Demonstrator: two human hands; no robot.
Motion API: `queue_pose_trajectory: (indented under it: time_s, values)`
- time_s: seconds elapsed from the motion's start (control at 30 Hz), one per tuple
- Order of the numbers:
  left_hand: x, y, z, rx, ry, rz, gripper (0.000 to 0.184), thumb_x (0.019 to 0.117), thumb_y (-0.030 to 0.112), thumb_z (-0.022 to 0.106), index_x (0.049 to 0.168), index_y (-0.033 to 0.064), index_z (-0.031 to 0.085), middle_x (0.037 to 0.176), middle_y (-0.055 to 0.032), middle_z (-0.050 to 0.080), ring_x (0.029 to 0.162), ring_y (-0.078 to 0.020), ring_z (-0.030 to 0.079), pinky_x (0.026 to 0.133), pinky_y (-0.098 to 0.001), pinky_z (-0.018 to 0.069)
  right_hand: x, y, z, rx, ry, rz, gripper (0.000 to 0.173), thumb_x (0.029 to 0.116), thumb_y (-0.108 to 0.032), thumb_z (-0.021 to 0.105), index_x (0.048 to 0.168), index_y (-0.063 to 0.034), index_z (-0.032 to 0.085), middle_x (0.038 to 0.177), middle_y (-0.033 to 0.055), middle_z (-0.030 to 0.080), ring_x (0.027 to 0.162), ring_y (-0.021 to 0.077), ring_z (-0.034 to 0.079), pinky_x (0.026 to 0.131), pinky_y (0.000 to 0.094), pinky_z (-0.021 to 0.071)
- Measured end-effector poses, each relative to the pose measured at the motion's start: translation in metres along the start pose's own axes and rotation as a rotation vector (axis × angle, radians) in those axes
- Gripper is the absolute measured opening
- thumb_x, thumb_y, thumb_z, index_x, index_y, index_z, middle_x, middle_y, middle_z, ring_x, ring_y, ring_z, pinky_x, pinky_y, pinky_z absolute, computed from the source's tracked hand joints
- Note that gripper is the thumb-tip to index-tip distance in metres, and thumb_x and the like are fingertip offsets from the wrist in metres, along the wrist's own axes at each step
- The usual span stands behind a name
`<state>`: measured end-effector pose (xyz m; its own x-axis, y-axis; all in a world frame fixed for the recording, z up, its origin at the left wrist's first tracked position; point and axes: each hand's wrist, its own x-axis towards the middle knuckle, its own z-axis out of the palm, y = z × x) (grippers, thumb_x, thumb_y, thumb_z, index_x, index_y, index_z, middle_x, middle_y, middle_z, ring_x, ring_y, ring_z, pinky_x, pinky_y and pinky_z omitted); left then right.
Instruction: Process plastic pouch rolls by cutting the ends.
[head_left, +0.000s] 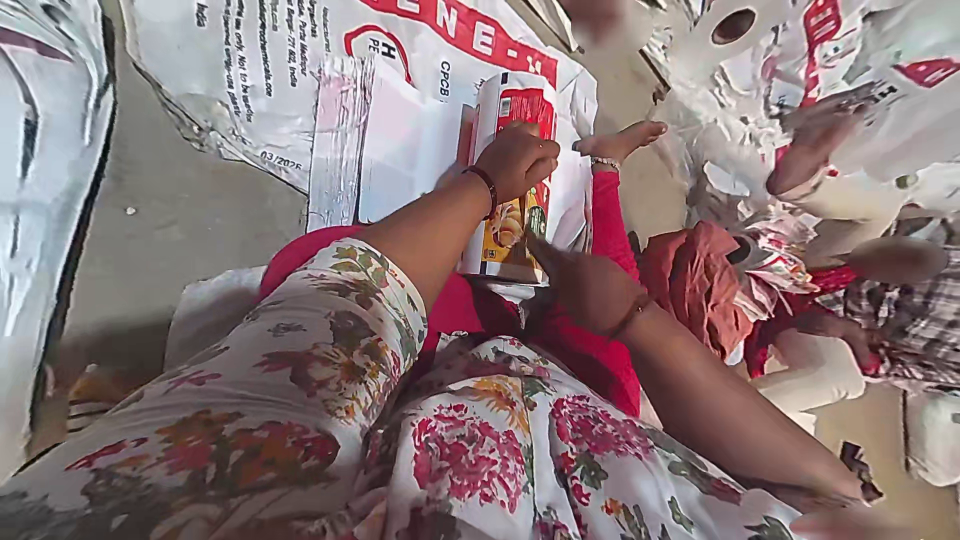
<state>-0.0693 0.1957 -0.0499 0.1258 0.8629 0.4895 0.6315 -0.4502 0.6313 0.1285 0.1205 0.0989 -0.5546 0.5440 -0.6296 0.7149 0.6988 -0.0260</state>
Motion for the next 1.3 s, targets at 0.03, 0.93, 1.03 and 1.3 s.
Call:
queue_pose_trajectory:
  time_s: [0.03,0.93,1.03,1.3]
  values:
    - [0.002,-0.001,-0.002,0.004,0.003,0.001,0.04,0.1048,0.022,0.039,0.095,-0.0011,0.07,0.086,-0.0188,0.067,0.096,-0.0374,0.064,0.101,-0.0533,0.0422,-0.007,0.001,0.003,-0.005,-0.042,-0.032,0.058,0.1056,-0.014,0.05,0.161,-0.0252,0.036,0.099,0.0186,0.07,0.088,0.0382,0.07,0.077,0.0585,0.0562]
    - [0.007,0.011,-0.014,0.273,-0.333,0.032,0.065,0.1079,0.054,0.032,0.096,0.008,0.077,0.108,-0.017,0.071,0.125,-0.0421,0.056,0.11,-0.0623,0.0372,-0.032,0.003,0.003,0.238,0.161,0.07,0.049,0.1066,-0.016,0.054,0.155,-0.0197,0.047,0.1,0.018,0.071,0.075,0.0321,0.069,0.068,0.0559,0.0578]
    - [0.007,0.018,-0.025,0.337,-0.34,-0.004,0.068,0.1067,0.06,0.033,0.092,0.0081,0.075,0.108,-0.017,0.068,0.124,-0.0408,0.055,0.111,-0.0606,0.0368,0.0,0.001,-0.013,0.211,0.112,0.168,0.052,0.1076,-0.016,0.05,0.158,-0.0235,0.041,0.111,0.0175,0.072,0.092,0.0358,0.071,0.083,0.0597,0.056]
    - [-0.006,0.024,-0.016,0.244,-0.253,-0.201,0.058,0.1039,0.052,0.052,0.123,0.0001,0.069,0.136,-0.0227,0.062,0.138,-0.0415,0.048,0.119,-0.061,0.0307,-0.007,-0.017,0.008,-0.041,-0.085,0.08,0.06,0.1048,-0.017,0.05,0.162,-0.0223,0.032,0.111,0.0252,0.069,0.1,0.0452,0.068,0.085,0.0649,0.0536]
